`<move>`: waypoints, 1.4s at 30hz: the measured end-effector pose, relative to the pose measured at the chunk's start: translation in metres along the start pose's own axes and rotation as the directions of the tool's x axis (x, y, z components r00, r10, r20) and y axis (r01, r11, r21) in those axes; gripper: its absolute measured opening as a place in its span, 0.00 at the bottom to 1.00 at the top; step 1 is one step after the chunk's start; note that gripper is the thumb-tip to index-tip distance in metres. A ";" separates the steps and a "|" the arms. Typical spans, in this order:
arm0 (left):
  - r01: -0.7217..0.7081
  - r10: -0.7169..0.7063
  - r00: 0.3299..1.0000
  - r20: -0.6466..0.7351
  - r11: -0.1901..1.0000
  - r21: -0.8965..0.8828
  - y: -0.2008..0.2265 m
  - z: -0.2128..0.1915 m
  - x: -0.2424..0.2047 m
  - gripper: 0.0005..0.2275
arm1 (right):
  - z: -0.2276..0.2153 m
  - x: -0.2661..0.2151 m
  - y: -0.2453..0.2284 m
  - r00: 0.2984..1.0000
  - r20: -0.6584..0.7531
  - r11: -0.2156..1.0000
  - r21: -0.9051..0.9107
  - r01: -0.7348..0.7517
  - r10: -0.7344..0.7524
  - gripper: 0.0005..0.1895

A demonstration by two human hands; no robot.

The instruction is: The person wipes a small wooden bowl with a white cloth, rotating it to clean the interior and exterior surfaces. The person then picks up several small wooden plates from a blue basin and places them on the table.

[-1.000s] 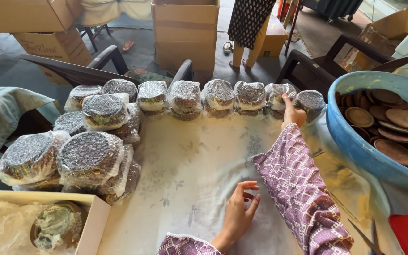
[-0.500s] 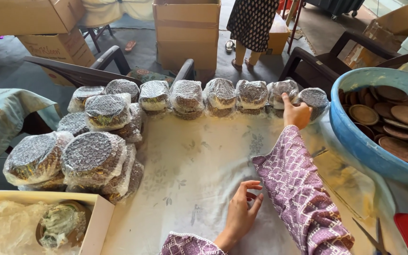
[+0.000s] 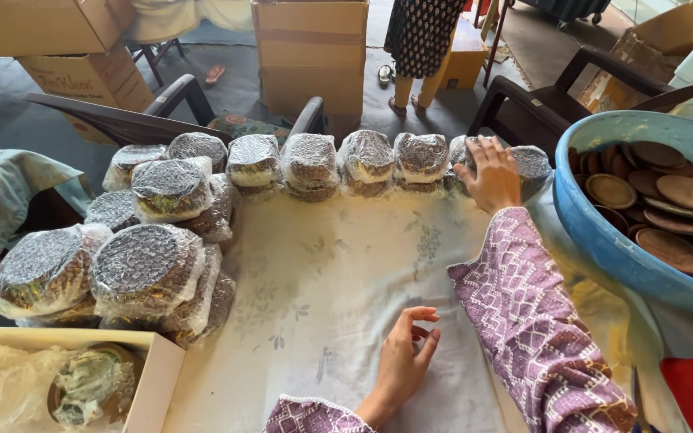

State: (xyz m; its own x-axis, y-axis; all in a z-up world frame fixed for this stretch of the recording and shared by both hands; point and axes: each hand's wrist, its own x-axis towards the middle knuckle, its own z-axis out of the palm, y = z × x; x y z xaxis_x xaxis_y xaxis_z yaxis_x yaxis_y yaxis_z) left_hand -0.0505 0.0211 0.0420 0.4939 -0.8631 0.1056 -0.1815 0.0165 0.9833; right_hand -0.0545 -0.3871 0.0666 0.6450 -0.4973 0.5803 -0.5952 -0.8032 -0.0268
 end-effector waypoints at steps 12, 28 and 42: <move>-0.002 0.002 1.000 0.007 1.000 0.010 -0.002 0.001 0.000 0.12 | -0.005 -0.004 -0.015 0.986 0.153 0.996 0.042 -0.078 0.070 0.49; -0.050 0.050 0.999 0.008 0.998 0.038 0.001 0.001 -0.001 0.11 | 0.007 -0.013 -0.027 0.998 -0.016 0.998 -0.016 -0.065 0.064 0.43; -0.243 0.244 0.969 0.026 0.940 0.240 -0.004 0.001 -0.004 0.09 | -0.051 -0.018 -0.049 0.988 0.152 0.999 -0.036 -0.024 0.029 0.57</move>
State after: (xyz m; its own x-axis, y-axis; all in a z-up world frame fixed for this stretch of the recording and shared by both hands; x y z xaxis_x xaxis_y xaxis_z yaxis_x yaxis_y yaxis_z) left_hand -0.0529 0.0242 0.0376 0.4126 -0.8457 0.3385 -0.4944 0.1042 0.8630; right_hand -0.0609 -0.3219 0.0987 0.6925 -0.5646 0.4491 -0.6272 -0.7787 -0.0118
